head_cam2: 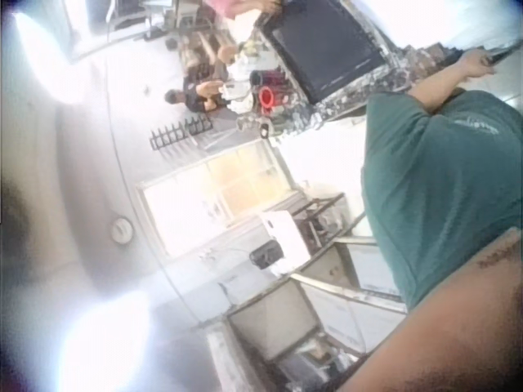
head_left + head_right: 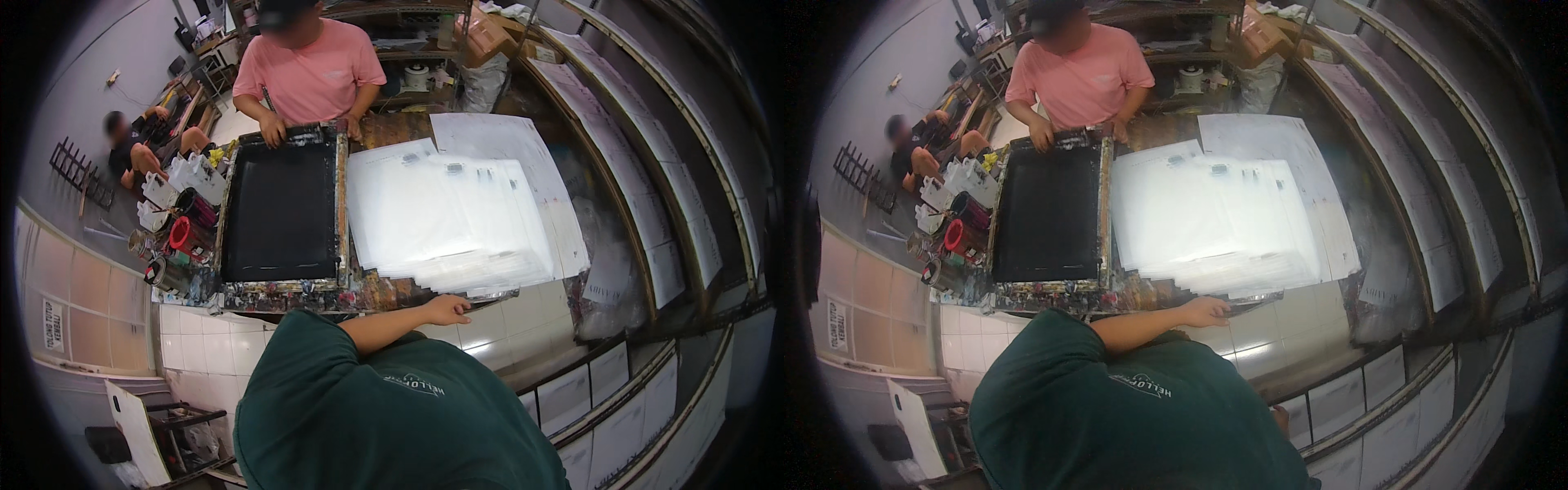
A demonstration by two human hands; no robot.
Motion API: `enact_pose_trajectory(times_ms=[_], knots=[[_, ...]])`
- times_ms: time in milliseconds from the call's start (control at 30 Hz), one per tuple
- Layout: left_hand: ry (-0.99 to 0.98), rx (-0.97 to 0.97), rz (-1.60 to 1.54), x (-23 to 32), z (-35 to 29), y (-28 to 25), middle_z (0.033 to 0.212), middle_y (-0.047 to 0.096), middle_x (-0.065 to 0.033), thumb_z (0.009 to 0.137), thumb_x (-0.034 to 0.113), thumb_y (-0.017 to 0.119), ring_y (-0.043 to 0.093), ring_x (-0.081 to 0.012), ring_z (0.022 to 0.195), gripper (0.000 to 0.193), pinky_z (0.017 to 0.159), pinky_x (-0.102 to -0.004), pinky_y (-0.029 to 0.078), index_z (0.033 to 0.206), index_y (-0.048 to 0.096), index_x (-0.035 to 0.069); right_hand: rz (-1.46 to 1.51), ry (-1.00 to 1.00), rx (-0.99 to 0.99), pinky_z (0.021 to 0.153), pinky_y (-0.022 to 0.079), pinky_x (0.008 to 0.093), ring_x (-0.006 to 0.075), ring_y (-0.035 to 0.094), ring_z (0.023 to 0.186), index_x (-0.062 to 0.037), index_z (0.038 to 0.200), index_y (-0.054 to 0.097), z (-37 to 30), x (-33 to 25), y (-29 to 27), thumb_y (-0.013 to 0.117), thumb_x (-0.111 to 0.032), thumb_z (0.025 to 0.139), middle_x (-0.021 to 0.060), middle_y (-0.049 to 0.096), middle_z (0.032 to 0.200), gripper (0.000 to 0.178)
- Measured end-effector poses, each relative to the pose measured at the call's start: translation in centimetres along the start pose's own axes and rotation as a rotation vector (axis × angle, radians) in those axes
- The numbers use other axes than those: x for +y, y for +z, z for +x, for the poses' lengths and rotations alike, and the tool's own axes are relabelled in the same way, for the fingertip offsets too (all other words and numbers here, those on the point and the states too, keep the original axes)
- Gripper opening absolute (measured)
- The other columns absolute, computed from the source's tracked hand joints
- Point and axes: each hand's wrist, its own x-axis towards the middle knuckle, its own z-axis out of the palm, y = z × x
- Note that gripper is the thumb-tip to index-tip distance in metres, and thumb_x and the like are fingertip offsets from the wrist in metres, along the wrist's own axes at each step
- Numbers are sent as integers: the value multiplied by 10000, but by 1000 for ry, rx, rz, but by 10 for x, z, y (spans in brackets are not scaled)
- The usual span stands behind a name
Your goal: The person repeatedly picks up printed white sheets from a table and places them onto a metal shelving unit. The sheets are handled one at a time and stacked in a row on the shelf.
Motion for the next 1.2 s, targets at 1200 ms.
enact_pose_trajectory(times_ms=[1200], knots=[[150,963,-1782,-20,2,-89,1061,462,-122,812,280,674,509,-172,956,529,864,-226,484,1188,406,23,-6,52,54,540,435,393,220,620,710,-87,1214,520,-29,17,-12,532,-29,695,142,627,888,522]])
